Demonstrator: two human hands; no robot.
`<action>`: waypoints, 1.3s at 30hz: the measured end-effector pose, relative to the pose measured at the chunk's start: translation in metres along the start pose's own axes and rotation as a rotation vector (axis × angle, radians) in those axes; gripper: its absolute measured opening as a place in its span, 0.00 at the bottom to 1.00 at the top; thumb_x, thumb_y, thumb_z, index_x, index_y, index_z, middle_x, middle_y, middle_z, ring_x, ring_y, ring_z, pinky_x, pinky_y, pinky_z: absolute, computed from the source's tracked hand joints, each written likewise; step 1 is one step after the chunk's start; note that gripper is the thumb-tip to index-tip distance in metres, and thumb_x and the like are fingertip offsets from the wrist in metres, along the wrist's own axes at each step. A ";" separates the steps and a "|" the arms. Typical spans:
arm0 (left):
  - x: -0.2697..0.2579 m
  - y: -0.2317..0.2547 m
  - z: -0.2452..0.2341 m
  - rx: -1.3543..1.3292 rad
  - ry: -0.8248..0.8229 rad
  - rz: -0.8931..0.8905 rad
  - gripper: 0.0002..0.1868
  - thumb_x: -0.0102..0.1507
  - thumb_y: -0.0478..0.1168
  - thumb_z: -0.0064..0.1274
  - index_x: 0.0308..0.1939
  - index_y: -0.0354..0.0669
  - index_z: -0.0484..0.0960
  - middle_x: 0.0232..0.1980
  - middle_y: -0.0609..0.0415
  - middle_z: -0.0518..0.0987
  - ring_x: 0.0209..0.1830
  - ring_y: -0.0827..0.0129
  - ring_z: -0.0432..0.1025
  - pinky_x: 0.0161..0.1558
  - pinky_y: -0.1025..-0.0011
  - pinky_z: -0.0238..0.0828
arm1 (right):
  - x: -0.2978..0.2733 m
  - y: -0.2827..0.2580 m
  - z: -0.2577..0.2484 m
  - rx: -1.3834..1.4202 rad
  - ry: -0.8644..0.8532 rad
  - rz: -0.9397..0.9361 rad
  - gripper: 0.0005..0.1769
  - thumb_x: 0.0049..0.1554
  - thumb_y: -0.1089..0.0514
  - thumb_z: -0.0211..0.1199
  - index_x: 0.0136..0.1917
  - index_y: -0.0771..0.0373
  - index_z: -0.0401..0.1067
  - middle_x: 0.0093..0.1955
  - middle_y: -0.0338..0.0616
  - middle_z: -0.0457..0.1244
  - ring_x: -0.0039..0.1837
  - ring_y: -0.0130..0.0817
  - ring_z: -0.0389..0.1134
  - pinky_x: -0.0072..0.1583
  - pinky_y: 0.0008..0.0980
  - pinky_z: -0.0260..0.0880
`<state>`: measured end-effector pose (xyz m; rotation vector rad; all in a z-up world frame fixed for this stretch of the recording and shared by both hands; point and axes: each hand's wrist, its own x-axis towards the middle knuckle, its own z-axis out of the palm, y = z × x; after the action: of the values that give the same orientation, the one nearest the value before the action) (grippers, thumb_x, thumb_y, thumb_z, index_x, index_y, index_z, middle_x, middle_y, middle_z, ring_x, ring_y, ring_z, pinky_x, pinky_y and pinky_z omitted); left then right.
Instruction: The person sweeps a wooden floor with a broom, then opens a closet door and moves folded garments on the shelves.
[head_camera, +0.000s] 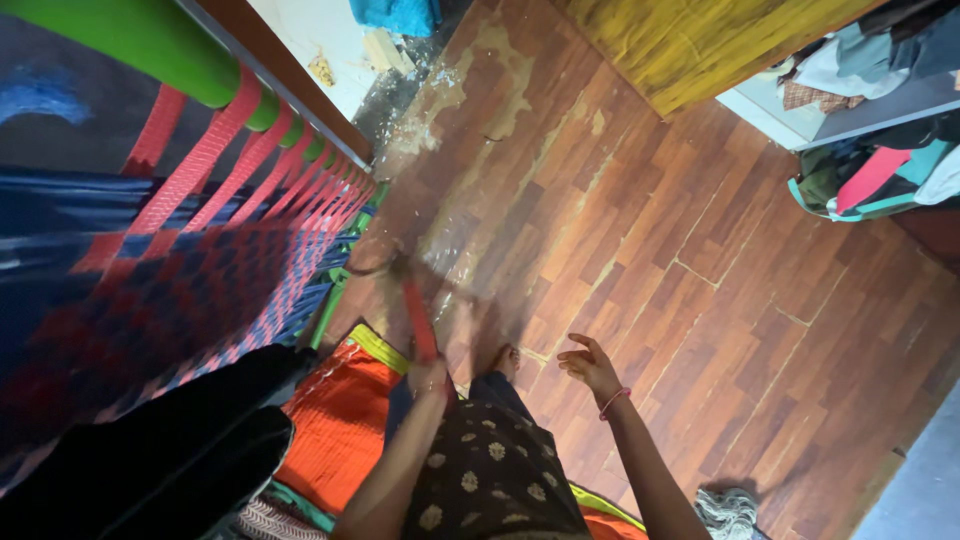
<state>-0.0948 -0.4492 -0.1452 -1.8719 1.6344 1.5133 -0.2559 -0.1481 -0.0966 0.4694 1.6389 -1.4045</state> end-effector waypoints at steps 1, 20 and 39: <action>0.020 0.017 0.013 0.001 0.007 0.035 0.15 0.57 0.45 0.58 0.29 0.33 0.81 0.25 0.43 0.77 0.22 0.58 0.72 0.25 0.54 0.65 | 0.002 0.000 -0.001 -0.008 0.005 0.003 0.31 0.59 0.60 0.59 0.74 0.53 0.61 0.55 0.49 0.70 0.56 0.35 0.73 0.57 0.33 0.71; 0.134 0.136 0.086 0.034 0.113 0.276 0.12 0.56 0.42 0.60 0.38 0.36 0.83 0.24 0.46 0.77 0.23 0.57 0.74 0.27 0.54 0.67 | 0.002 0.032 0.030 0.047 0.050 0.056 0.33 0.55 0.64 0.62 0.73 0.55 0.62 0.54 0.49 0.70 0.54 0.34 0.72 0.55 0.31 0.71; 0.119 0.121 0.086 0.131 0.002 0.441 0.15 0.57 0.46 0.62 0.42 0.42 0.83 0.25 0.54 0.79 0.23 0.62 0.77 0.27 0.62 0.71 | 0.007 0.036 0.048 0.080 0.028 -0.025 0.34 0.54 0.65 0.62 0.73 0.55 0.62 0.54 0.49 0.70 0.55 0.34 0.73 0.57 0.32 0.73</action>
<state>-0.2598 -0.5003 -0.2248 -1.5107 2.1939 1.5059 -0.2140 -0.1843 -0.1212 0.5179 1.6202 -1.4923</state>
